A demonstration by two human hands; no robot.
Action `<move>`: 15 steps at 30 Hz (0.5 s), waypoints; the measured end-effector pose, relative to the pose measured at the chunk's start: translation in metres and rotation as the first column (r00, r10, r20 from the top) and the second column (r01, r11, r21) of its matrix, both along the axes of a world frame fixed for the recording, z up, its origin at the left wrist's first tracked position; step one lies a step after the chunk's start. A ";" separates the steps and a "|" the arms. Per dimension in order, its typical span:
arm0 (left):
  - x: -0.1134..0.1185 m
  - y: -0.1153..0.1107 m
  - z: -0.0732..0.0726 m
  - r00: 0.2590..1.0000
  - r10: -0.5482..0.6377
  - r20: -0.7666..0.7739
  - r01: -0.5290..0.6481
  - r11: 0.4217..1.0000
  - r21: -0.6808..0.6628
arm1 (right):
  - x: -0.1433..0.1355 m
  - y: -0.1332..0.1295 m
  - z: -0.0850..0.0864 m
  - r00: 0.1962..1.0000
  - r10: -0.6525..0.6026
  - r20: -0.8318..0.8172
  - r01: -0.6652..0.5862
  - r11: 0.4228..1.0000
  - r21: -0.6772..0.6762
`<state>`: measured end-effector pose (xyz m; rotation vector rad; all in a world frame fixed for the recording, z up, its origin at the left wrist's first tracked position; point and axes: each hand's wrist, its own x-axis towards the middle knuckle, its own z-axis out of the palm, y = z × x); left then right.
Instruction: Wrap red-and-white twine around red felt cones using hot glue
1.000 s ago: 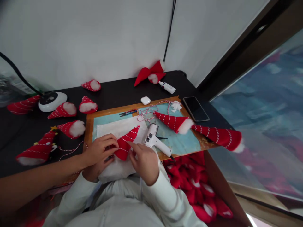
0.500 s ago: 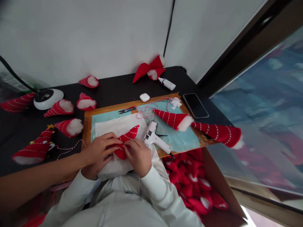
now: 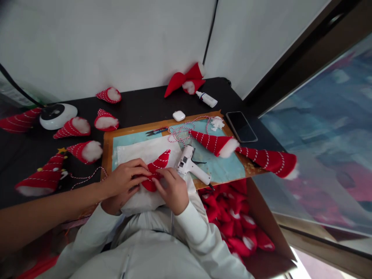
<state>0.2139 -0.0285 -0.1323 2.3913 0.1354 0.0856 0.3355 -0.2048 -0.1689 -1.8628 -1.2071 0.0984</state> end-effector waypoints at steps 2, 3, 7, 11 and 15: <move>-0.002 -0.001 -0.001 1.000 0.013 -0.009 -0.013 1.000 -0.006 | 0.001 -0.001 -0.002 1.000 -0.021 -0.015 0.021 1.000 0.012; -0.003 -0.002 -0.001 1.000 0.017 -0.008 -0.017 1.000 -0.008 | 0.002 -0.001 -0.002 0.999 -0.031 -0.021 0.031 0.999 0.015; -0.007 -0.002 -0.004 1.000 0.020 0.004 -0.020 1.000 -0.007 | 0.005 -0.001 -0.003 0.998 -0.056 -0.010 0.056 0.998 -0.004; -0.008 -0.001 -0.007 1.000 0.013 -0.009 -0.013 1.000 -0.026 | 0.005 0.000 -0.002 0.998 -0.063 0.028 0.064 0.998 -0.019; -0.007 -0.001 -0.005 1.000 0.026 -0.010 -0.026 0.999 -0.040 | 0.004 0.000 -0.002 0.998 -0.056 0.043 0.058 0.997 -0.041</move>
